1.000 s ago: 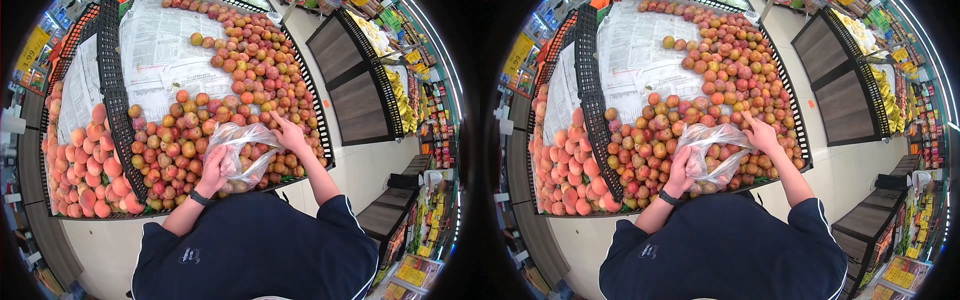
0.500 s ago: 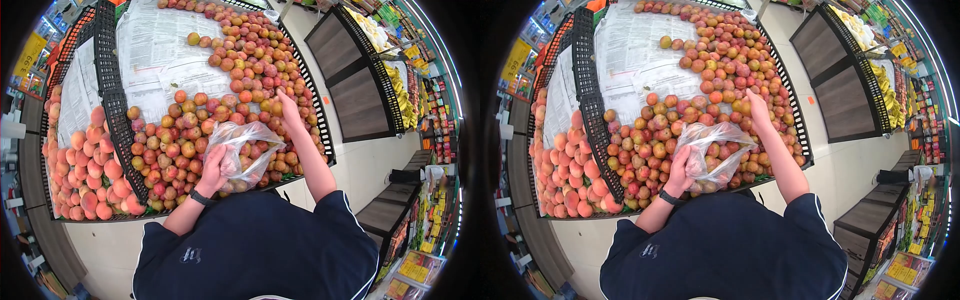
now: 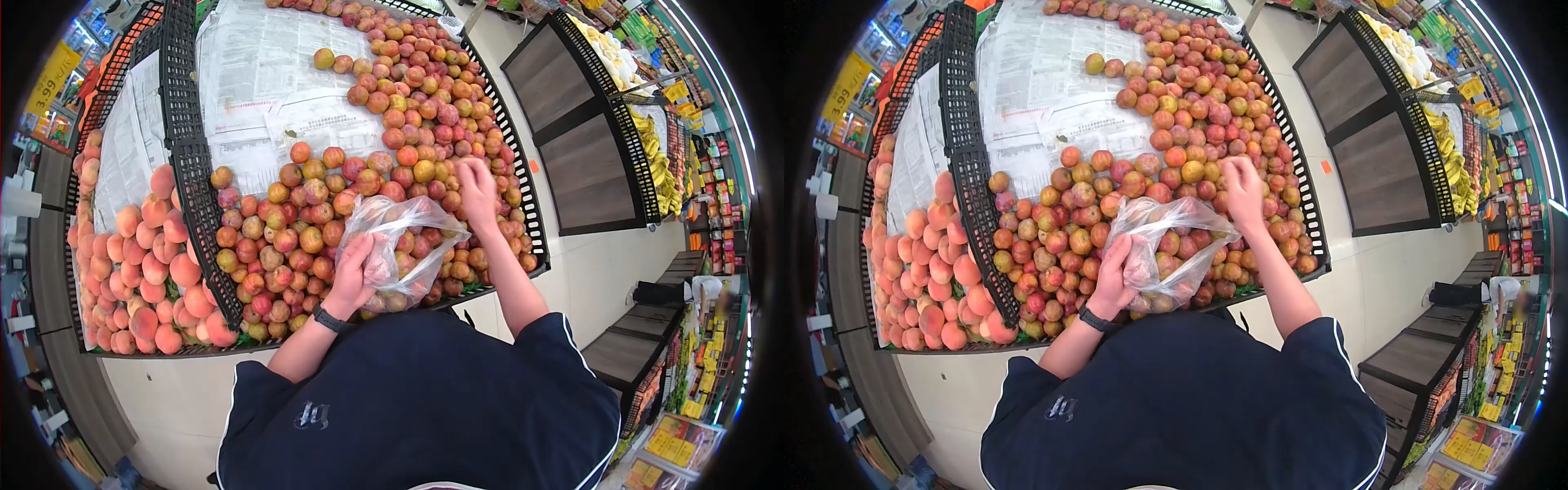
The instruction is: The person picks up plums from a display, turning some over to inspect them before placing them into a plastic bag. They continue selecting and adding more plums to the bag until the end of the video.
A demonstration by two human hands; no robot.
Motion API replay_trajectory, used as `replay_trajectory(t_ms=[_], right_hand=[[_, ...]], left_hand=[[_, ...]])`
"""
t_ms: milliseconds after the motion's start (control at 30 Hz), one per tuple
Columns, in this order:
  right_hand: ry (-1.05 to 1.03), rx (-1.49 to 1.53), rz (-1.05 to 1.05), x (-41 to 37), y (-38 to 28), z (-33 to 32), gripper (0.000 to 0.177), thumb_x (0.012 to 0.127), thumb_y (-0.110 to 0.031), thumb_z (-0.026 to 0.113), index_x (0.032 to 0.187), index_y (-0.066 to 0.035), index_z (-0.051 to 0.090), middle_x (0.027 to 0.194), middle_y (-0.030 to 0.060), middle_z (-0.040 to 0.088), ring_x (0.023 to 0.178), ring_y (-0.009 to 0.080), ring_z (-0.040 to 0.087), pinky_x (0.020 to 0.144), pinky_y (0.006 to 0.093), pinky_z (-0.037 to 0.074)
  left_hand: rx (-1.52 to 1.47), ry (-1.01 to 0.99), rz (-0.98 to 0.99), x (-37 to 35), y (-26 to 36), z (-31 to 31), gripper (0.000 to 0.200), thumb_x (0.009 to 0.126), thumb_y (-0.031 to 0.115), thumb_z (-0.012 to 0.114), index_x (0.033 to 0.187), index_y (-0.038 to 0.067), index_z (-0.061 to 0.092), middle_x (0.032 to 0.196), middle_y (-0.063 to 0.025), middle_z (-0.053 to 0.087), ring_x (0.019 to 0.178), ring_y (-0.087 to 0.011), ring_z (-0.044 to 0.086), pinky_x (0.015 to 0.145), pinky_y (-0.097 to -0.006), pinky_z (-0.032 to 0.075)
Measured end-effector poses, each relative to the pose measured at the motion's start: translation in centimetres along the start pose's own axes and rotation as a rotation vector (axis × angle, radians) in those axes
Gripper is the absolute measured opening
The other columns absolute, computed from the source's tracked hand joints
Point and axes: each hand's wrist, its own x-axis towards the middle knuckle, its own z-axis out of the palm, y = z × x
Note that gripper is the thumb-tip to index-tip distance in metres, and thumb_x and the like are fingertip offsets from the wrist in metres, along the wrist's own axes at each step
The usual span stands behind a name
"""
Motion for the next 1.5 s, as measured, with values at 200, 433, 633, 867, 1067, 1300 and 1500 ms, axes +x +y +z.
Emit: replay_trajectory(t_ms=[200,433,633,867,1067,1300,1500], right_hand=[[-0.514,-0.334,-0.327,-7.5,-4.9,-1.9,0.016,0.085,-0.006,0.067,0.100,0.000,0.065,0.100,0.0139,0.067,0.096,0.0322,0.063,0.086,0.0392,0.051],[-0.504,-0.566,-0.300,-10.7,-5.9,-1.0,0.047,0.083,-0.013,0.071,0.127,-0.004,0.060,0.119,0.0149,0.062,0.113,0.0335,0.056,0.097,0.0424,0.047],[-0.529,-0.463,-0.285,-10.9,-6.5,0.8,0.061,0.082,-0.018,0.069,0.138,-0.006,0.049,0.133,0.0199,0.048,0.122,0.0378,0.050,0.102,0.0446,0.044],[-0.662,-0.441,-0.357,-11.1,-7.2,1.8,0.063,0.075,-0.033,0.074,0.129,-0.011,0.051,0.132,0.0186,0.046,0.122,0.0395,0.048,0.100,0.0485,0.043],[-0.708,-0.432,-0.333,-10.2,-7.1,2.5,0.062,0.077,-0.045,0.077,0.125,-0.012,0.057,0.134,0.0203,0.045,0.123,0.0412,0.046,0.103,0.0506,0.042],[-0.803,-0.371,-0.250,-9.9,-7.1,2.0,0.065,0.077,-0.045,0.080,0.127,-0.011,0.056,0.134,0.0216,0.043,0.127,0.0420,0.044,0.106,0.0487,0.040],[-0.852,-0.286,-0.166,-9.8,-6.5,1.6,0.065,0.073,-0.042,0.084,0.123,-0.010,0.058,0.132,0.0196,0.043,0.125,0.0395,0.044,0.106,0.0469,0.040]], left_hand=[[0.009,0.037,-0.003,0.0,-0.1,0.2,0.028,0.108,0.026,0.046,0.113,0.005,0.063,0.065,0.0023,0.051,0.049,-0.0044,0.040,0.046,-0.0208,0.033],[0.036,-0.008,-0.030,-0.1,0.1,-0.1,0.028,0.108,0.025,0.045,0.114,0.004,0.062,0.067,0.0021,0.051,0.049,-0.0044,0.041,0.046,-0.0205,0.033],[0.042,-0.030,-0.039,-0.1,0.3,-0.2,0.027,0.108,0.024,0.045,0.114,0.004,0.062,0.067,0.0018,0.053,0.050,-0.0043,0.042,0.047,-0.0204,0.033],[0.068,0.063,0.037,0.1,0.1,0.1,0.027,0.108,0.024,0.046,0.111,0.004,0.063,0.073,0.0019,0.057,0.056,-0.0040,0.048,0.051,-0.0198,0.038],[0.199,0.143,0.188,0.4,1.0,1.1,0.027,0.107,0.023,0.048,0.110,0.002,0.064,0.092,-0.0004,0.067,0.078,-0.0055,0.060,0.069,-0.0215,0.049],[0.196,0.141,0.163,0.4,0.7,0.6,0.027,0.107,0.024,0.048,0.110,0.002,0.065,0.094,-0.0013,0.067,0.080,-0.0063,0.061,0.072,-0.0222,0.050],[0.193,0.162,0.138,0.4,0.5,0.8,0.028,0.107,0.025,0.047,0.109,0.003,0.064,0.088,-0.0003,0.065,0.074,-0.0059,0.060,0.066,-0.0218,0.049]])
